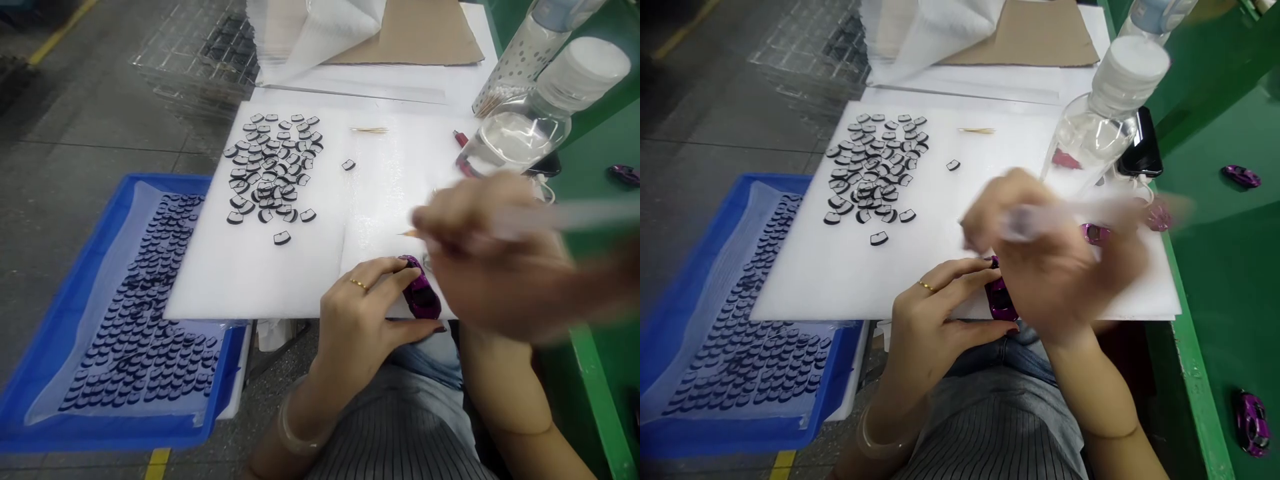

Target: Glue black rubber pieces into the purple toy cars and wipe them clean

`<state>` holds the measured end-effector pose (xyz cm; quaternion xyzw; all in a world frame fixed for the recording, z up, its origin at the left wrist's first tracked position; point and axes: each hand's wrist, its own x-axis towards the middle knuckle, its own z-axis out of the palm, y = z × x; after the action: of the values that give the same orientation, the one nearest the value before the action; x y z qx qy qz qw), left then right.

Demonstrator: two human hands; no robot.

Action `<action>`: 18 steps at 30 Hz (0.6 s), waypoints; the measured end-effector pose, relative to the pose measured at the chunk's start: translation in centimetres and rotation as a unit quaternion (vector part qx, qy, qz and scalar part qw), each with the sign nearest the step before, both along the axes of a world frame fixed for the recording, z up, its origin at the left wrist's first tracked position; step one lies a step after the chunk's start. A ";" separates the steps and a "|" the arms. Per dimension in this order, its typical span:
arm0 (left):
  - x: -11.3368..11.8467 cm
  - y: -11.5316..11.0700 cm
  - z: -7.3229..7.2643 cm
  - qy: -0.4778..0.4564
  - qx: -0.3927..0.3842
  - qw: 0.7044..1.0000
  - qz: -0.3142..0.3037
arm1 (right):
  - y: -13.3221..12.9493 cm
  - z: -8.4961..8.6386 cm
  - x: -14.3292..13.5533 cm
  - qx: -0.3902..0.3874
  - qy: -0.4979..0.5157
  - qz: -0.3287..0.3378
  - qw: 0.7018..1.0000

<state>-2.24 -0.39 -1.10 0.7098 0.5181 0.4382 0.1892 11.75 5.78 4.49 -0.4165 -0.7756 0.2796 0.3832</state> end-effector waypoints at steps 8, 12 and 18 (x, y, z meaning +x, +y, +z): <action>0.2 -0.3 -0.7 0.044 0.047 0.998 -0.006 | -0.7 -1.6 2.8 -0.007 0.134 -0.251 0.959; 0.2 -0.3 -0.9 0.053 0.060 0.997 -0.003 | 0.6 -3.6 3.4 0.053 -0.051 -0.224 0.972; 0.0 -0.4 -0.6 0.041 0.050 0.998 -0.012 | -3.5 -2.3 3.7 0.104 0.088 -0.211 0.968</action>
<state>-2.25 -0.77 -1.71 0.7418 0.4942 0.4321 0.1372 15.50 2.32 2.16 -0.5021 -0.6581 0.1456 0.5419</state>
